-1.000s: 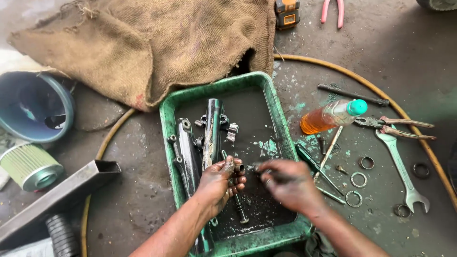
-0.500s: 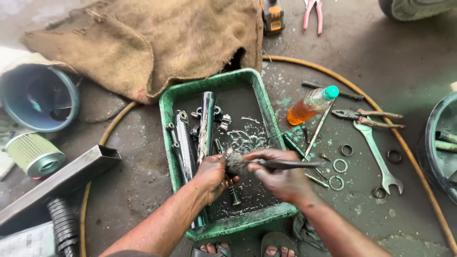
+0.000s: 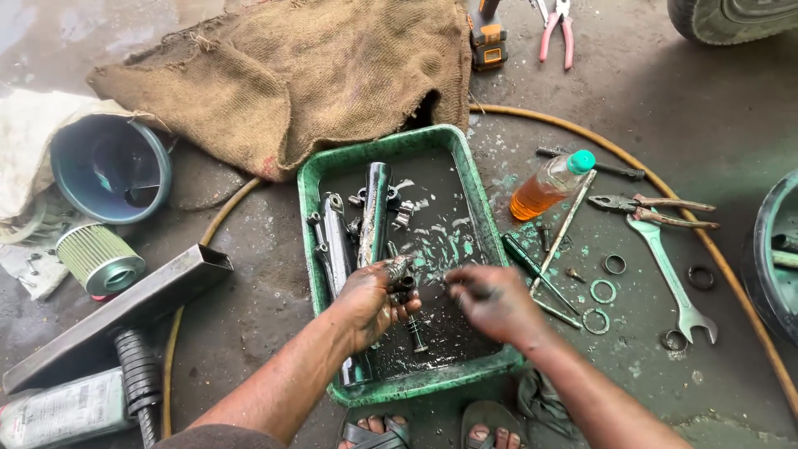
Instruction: Cleaning and inspecting motorcycle front fork components and small internal parts using solvent and a brush.
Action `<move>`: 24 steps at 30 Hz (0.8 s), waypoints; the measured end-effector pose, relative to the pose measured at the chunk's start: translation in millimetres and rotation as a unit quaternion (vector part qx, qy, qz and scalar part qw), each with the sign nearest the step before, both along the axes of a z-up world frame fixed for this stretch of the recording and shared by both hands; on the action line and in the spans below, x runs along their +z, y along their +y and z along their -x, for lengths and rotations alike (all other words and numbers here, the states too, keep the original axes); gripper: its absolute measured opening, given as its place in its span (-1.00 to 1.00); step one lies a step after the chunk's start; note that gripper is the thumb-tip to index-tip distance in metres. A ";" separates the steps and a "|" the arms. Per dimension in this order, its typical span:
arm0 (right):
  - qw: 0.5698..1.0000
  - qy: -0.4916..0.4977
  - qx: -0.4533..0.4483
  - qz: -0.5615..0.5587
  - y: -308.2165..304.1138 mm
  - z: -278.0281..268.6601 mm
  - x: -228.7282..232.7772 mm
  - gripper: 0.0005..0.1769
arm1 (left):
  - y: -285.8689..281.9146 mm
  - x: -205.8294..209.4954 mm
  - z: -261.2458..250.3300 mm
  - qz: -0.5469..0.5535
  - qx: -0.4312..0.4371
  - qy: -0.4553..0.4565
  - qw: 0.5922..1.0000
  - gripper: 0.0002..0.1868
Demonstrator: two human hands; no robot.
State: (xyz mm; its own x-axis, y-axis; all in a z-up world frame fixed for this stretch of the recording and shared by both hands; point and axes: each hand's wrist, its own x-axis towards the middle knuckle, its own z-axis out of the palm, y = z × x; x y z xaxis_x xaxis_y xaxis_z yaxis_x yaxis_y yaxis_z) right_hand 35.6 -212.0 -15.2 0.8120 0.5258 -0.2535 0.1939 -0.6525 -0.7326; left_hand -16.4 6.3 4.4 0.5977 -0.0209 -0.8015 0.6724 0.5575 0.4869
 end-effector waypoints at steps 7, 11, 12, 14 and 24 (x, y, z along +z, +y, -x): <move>0.973 0.073 -0.065 -0.210 -4.0 -9.6 46.0 -0.76 | -12.0 -10.9 -6.1 -0.061 -0.022 -0.017 0.998 -0.71; 0.957 0.142 -0.117 -0.226 -15.4 -15.1 23.0 -0.75 | -14.0 -7.1 -7.5 -0.121 -0.031 -0.061 0.990 -0.73; 0.943 0.168 -0.157 -0.239 -18.8 -14.7 20.7 -0.75 | -12.4 -8.9 -5.4 -0.139 -0.031 -0.076 0.987 -0.76; 0.940 0.166 -0.158 -0.253 -9.3 -5.0 35.9 -0.75 | -10.7 -11.0 -1.6 -0.135 -0.030 -0.093 0.986 -0.76; 0.985 -0.117 -0.028 -0.124 -12.7 0.5 -12.4 -0.72 | -8.4 -6.3 -0.4 -0.303 -0.130 -0.249 0.911 -0.58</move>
State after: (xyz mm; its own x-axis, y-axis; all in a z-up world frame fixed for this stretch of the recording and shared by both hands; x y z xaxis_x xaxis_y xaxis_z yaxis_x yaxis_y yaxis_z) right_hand 35.1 -224.7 -27.7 0.8626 0.5004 0.0742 0.3448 -0.4743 -0.8100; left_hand -16.1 -2.1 -2.0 0.9282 0.1424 -0.3437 0.3549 -0.0613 0.9329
